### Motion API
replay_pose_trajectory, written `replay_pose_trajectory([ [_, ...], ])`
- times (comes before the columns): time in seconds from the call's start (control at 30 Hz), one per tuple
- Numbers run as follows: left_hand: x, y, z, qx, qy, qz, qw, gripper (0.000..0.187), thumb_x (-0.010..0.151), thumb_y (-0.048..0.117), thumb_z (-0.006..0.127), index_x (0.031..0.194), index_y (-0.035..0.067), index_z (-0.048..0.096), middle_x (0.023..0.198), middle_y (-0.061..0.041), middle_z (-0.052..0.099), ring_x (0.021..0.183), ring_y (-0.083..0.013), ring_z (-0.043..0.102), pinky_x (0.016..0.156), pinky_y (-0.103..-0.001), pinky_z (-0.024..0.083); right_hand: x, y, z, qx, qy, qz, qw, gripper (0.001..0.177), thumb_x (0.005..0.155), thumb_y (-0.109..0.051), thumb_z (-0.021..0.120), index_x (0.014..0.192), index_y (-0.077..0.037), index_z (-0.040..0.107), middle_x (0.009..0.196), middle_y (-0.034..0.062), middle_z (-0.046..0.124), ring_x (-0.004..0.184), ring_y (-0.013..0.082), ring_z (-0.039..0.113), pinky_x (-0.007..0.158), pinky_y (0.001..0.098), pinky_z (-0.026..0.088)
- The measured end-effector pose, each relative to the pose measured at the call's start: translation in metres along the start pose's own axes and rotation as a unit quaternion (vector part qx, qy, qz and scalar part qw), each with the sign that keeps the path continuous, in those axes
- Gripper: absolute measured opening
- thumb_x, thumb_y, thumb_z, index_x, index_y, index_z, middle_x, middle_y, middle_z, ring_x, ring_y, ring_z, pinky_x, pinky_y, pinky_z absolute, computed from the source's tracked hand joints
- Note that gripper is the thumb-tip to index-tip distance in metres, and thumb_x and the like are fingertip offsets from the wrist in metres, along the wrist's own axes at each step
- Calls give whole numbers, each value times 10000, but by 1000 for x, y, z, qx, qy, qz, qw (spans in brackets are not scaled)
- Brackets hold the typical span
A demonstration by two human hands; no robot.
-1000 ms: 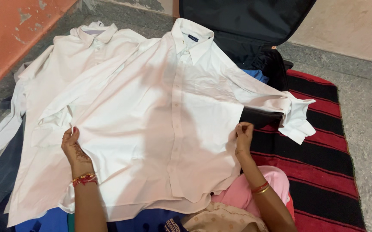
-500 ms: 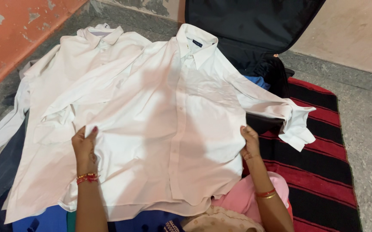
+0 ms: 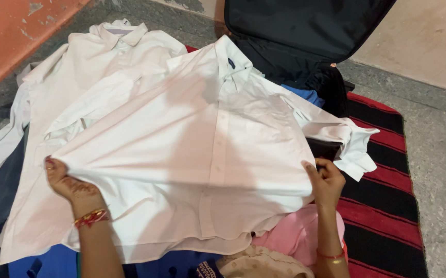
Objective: The person buttons, folds, and organizes white and blue shirts inside a black suitcase placed on a rug on the floor.
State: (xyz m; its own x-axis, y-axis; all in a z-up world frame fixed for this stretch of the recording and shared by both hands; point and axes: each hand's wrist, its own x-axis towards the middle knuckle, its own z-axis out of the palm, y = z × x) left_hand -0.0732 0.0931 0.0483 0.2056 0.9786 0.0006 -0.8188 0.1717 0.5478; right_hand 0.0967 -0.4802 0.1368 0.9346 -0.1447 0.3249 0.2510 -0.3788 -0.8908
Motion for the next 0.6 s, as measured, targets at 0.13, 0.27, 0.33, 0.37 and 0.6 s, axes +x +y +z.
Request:
replay_pose_trajectory([
  [0.13, -24, 40, -9, -65, -363, 38, 929, 268, 1157, 108, 578, 922, 4, 656, 887, -29, 641, 846, -130, 616, 843, -306, 538, -3, 40, -28, 102, -72, 39, 991, 158, 914, -64, 686, 1062, -23, 722, 690, -11, 698, 558, 28, 590, 491, 194, 423],
  [0.27, 1, 92, -38, 162, -470, -146, 855, 241, 977, 152, 652, 899, -74, 675, 885, -74, 691, 843, -151, 640, 828, -282, 517, 4, 85, -59, 111, -269, 76, 954, 159, 924, -80, 671, 918, 21, 794, 857, 60, 807, 675, 73, 664, 597, 235, 529],
  [0.33, 0, 92, -31, 330, -449, -208, 804, 265, 925, 188, 678, 938, -75, 703, 863, -85, 696, 793, -146, 630, 769, -293, 508, 0, 76, -60, 63, -308, 136, 940, 199, 934, -114, 693, 924, 10, 849, 778, 98, 805, 632, 93, 646, 574, 253, 511],
  [0.37, -6, 79, -19, 439, -399, -222, 774, 279, 917, 213, 686, 983, -55, 726, 842, -85, 688, 743, -136, 612, 714, -311, 505, -1, 64, -56, -35, -273, 117, 954, 161, 907, -131, 727, 954, -22, 835, 777, 96, 794, 620, 111, 642, 570, 261, 501],
  [0.6, -40, 6, 52, 700, -427, -57, 569, 313, 860, 358, 735, 1023, 91, 744, 879, -94, 732, 815, -236, 690, 773, -368, 536, 33, -18, 9, -255, -143, -171, 941, 214, 822, -149, 811, 1026, -83, 794, 847, 121, 660, 776, 261, 598, 720, 362, 481],
])
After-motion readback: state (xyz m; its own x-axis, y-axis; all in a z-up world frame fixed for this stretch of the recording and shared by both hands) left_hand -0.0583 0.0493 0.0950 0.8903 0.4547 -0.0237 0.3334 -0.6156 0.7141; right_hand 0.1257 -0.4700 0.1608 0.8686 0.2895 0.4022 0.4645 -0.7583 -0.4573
